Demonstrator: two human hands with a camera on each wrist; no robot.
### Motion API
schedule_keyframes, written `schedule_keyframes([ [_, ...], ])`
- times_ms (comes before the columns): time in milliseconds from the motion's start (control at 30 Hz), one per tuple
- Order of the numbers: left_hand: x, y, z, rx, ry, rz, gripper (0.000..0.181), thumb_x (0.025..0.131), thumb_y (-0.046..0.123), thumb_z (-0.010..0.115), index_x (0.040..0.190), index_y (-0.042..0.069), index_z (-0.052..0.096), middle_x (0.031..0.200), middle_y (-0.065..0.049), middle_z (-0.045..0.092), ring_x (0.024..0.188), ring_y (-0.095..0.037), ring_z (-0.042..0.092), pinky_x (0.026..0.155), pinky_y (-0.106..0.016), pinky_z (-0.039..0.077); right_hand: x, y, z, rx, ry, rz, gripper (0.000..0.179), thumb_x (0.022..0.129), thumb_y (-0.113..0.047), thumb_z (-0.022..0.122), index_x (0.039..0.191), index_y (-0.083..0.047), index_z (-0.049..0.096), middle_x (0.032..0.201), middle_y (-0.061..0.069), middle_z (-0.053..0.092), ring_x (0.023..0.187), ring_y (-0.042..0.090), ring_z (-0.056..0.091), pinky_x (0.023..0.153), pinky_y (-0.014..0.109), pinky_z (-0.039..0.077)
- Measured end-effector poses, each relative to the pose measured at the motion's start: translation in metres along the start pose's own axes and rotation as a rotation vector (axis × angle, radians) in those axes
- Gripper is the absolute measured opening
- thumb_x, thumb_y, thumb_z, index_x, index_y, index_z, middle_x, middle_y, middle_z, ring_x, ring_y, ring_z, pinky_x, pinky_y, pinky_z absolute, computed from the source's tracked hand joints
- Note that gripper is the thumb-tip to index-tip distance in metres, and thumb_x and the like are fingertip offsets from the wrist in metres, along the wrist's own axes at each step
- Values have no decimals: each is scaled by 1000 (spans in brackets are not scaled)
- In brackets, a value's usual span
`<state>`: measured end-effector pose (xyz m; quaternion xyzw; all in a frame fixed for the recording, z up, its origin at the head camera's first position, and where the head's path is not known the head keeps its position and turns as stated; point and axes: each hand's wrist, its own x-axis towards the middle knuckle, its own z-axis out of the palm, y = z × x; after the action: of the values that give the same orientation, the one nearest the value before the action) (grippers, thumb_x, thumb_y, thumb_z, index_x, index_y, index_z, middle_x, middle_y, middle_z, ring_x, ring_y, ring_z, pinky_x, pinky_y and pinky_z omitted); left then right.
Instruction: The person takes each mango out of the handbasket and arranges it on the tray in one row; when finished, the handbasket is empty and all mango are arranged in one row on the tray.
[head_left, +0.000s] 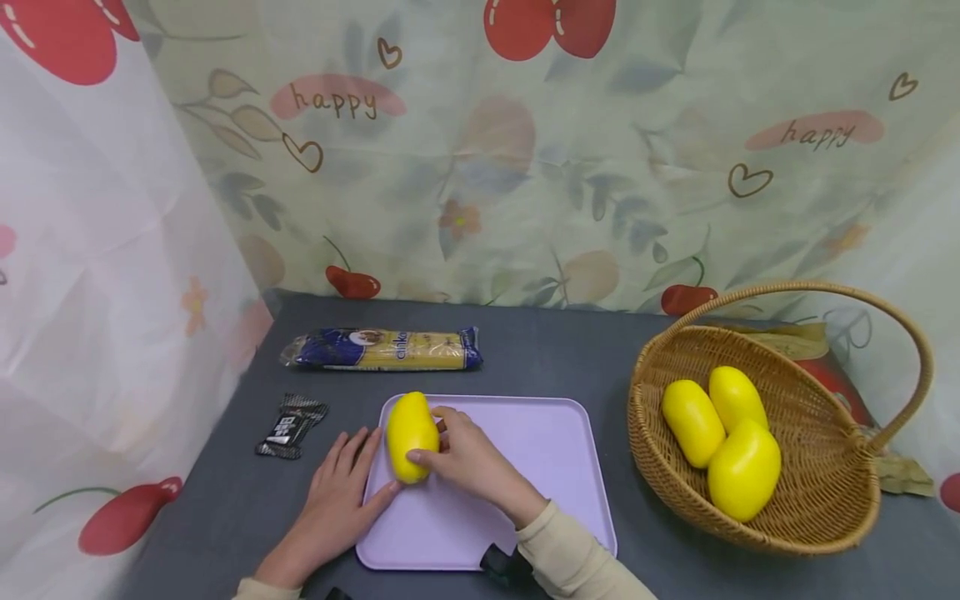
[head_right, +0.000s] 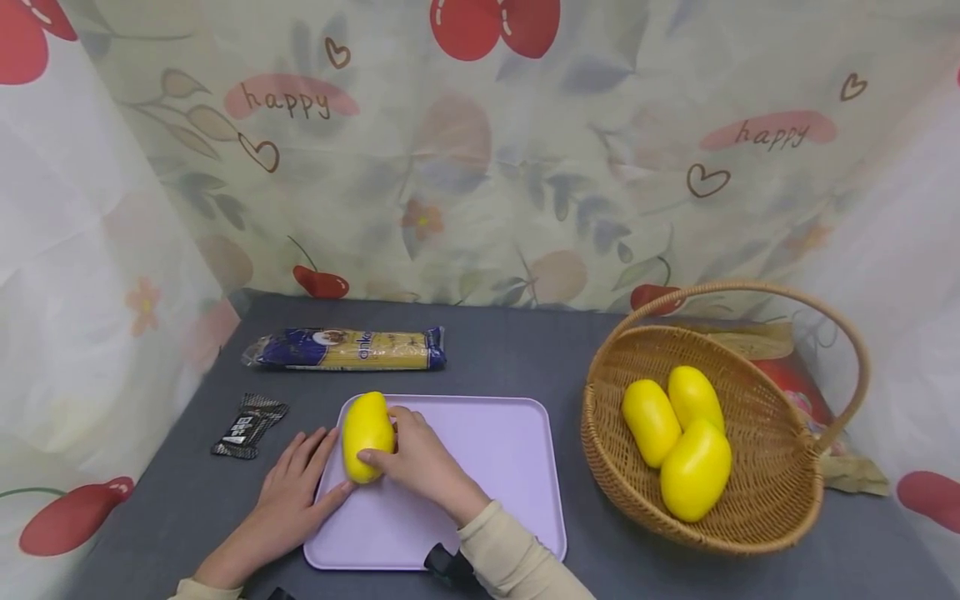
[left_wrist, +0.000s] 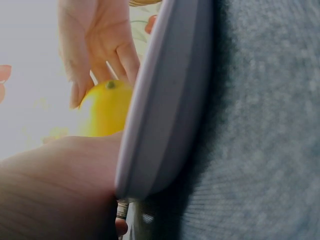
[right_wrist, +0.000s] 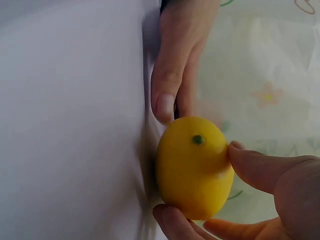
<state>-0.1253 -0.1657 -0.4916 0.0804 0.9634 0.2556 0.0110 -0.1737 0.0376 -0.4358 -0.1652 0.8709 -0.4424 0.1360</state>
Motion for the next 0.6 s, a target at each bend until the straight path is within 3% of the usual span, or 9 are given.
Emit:
schedule_keyframes([
  [167,1,-1,2,-2,-10,-9,84,88,60,55,152,13,26,154,-19,25,143,-44,10,106,-69,15,1,-2,5,11,8,12,68,87,-34,71,138,2,42,106,13,60,85,15,60,68,25,53],
  [367,2,3,-2,0,-64,-44,89,87,63,55,153,13,22,156,-20,21,144,-43,7,108,-70,11,4,-1,8,22,22,16,67,87,-34,71,136,2,44,106,13,61,83,13,60,67,24,52],
  [600,2,4,-3,-1,-74,-56,89,87,62,54,153,11,22,156,-20,21,144,-43,6,108,-70,11,6,-2,9,13,25,-4,67,88,-35,69,137,2,43,109,13,60,86,14,61,69,24,52],
])
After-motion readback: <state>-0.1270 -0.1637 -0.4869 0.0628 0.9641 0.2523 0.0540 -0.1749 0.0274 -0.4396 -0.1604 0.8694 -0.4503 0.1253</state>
